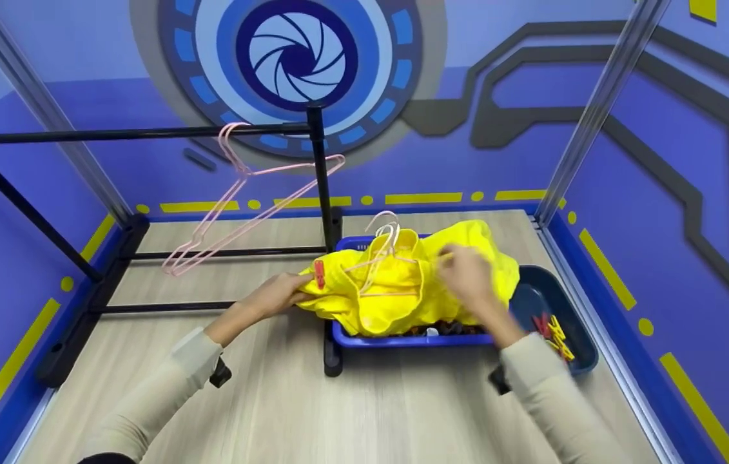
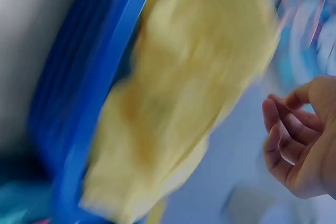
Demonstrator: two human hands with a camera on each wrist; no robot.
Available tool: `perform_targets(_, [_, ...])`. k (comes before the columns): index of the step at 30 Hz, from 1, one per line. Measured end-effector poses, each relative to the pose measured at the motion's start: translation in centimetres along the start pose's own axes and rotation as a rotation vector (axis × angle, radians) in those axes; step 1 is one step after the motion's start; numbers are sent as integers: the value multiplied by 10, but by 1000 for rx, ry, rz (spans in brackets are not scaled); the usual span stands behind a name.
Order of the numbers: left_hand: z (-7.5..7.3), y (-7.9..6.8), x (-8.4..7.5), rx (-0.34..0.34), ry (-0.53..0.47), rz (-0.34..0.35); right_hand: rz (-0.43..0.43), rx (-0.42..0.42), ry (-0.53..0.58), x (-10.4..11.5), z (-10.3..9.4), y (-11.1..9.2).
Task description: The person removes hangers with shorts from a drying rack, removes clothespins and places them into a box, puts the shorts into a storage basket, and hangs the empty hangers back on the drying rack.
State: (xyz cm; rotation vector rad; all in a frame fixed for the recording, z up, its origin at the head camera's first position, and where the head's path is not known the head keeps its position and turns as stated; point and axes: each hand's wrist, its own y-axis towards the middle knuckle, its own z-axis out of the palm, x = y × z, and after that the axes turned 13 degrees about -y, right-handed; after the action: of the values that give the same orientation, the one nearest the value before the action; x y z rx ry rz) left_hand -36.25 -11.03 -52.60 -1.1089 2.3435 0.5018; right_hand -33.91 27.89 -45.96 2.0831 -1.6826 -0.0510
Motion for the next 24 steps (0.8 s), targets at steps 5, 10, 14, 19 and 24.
perform_targets(5, [5, -2, -1, -9, -25, 32, -261, 126, 96, 70, 18, -2])
perform_targets(10, [4, -1, -2, -19, 3, 73, -508, 89, 123, 109, 51, 9])
perform_targets(14, [2, -1, -2, -9, 46, 96, -472, 88, 134, 126, 76, 21])
perform_targets(19, [3, -3, 3, -7, 29, 117, -415, 200, 125, 143, 90, 25])
perform_targets(24, [-5, -4, 7, 48, -151, 60, -383, 222, 163, 149, 92, 28])
